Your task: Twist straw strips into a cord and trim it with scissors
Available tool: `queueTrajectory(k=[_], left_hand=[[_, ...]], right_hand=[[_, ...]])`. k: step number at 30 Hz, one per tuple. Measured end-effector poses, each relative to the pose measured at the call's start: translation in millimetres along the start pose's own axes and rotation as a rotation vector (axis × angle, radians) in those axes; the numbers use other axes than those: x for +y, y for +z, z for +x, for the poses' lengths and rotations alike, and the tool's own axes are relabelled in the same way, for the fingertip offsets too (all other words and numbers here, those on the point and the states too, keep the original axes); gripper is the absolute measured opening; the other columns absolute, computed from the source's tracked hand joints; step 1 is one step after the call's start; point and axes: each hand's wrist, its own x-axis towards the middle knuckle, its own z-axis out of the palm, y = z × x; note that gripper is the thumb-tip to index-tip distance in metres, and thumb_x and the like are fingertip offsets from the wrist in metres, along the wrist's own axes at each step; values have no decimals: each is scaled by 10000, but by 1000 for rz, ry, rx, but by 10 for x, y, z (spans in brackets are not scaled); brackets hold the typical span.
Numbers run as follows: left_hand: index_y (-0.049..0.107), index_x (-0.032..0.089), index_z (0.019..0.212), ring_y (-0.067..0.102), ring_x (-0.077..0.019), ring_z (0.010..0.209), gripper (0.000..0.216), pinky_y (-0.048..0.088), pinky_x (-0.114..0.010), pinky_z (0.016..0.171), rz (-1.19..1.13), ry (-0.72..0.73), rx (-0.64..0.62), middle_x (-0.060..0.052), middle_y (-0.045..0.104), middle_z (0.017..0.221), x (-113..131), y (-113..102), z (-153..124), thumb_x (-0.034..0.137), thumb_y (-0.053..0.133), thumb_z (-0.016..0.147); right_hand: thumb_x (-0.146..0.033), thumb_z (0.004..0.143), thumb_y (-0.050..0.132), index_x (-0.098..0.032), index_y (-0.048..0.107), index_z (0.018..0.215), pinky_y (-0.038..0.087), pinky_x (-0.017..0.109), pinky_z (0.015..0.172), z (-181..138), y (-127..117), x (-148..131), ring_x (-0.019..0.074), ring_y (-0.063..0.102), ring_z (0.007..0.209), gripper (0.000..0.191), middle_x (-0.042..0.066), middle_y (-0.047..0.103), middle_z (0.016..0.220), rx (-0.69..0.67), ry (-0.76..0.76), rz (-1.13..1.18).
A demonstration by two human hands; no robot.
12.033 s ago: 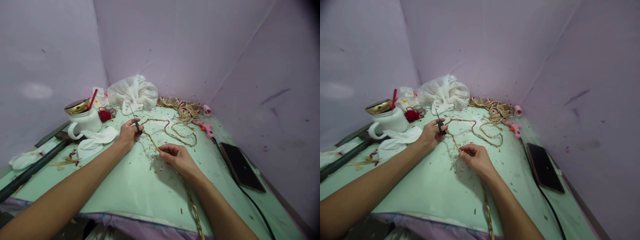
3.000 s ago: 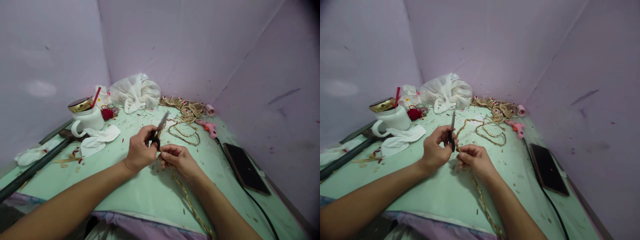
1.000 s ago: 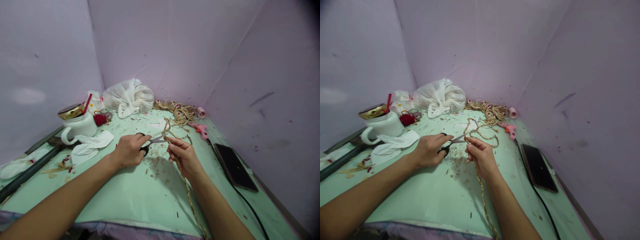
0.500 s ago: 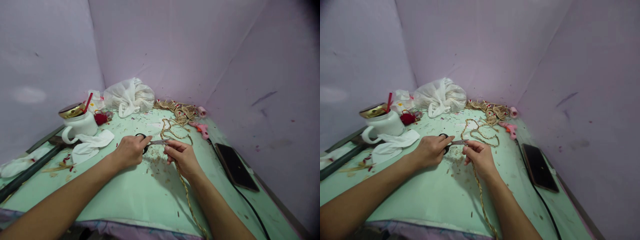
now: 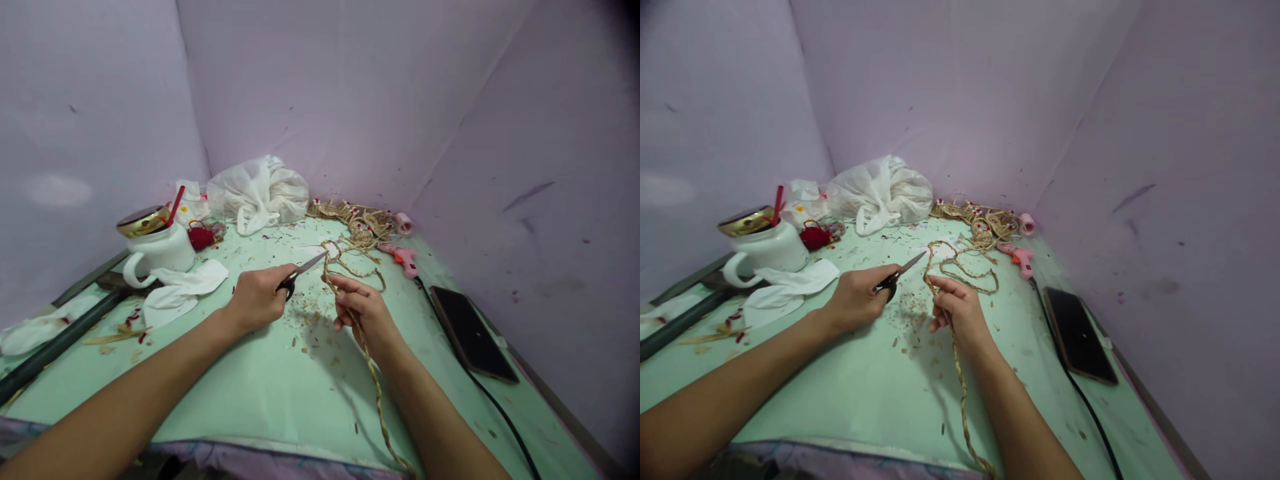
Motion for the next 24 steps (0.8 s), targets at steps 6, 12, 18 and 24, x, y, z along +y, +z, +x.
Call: queueTrajectory(k=[6,12,18,24], left_hand=[[469,220,1161,582,-183,799,510,431,-274,657,104,79,-35,-30,617,909,14,23,-17,181,461,653],[438,230,1196,588,-185,783,535,428,-271,642,123,68,-84,-26,617,889,22,8,-24,188,452,663],[427,245,1207,584,-186,812,543,427,-270,649,136,81,-104,-26,613,922,12,8,-22,190,457,667],[422,225,1213,578,-187,745,541,416,-277,605,234,107,-101,-37,604,869,22,-6,-14,190,446,674]], right_hand=[[-111,536,485,-146,651,955,433,241,361,10,-6,8,61,309,310,452,-89,401,378,-26,-36,-20],[-92,517,453,-129,661,966,444,248,366,-10,19,10,63,299,306,496,-88,361,375,20,-34,-135],[-75,506,411,-166,638,1058,463,245,373,-24,27,-9,57,256,311,603,-88,303,388,-69,-42,-229],[-89,502,395,-171,603,1115,452,229,365,-30,34,-11,64,261,325,653,-85,294,396,-80,-46,-269]])
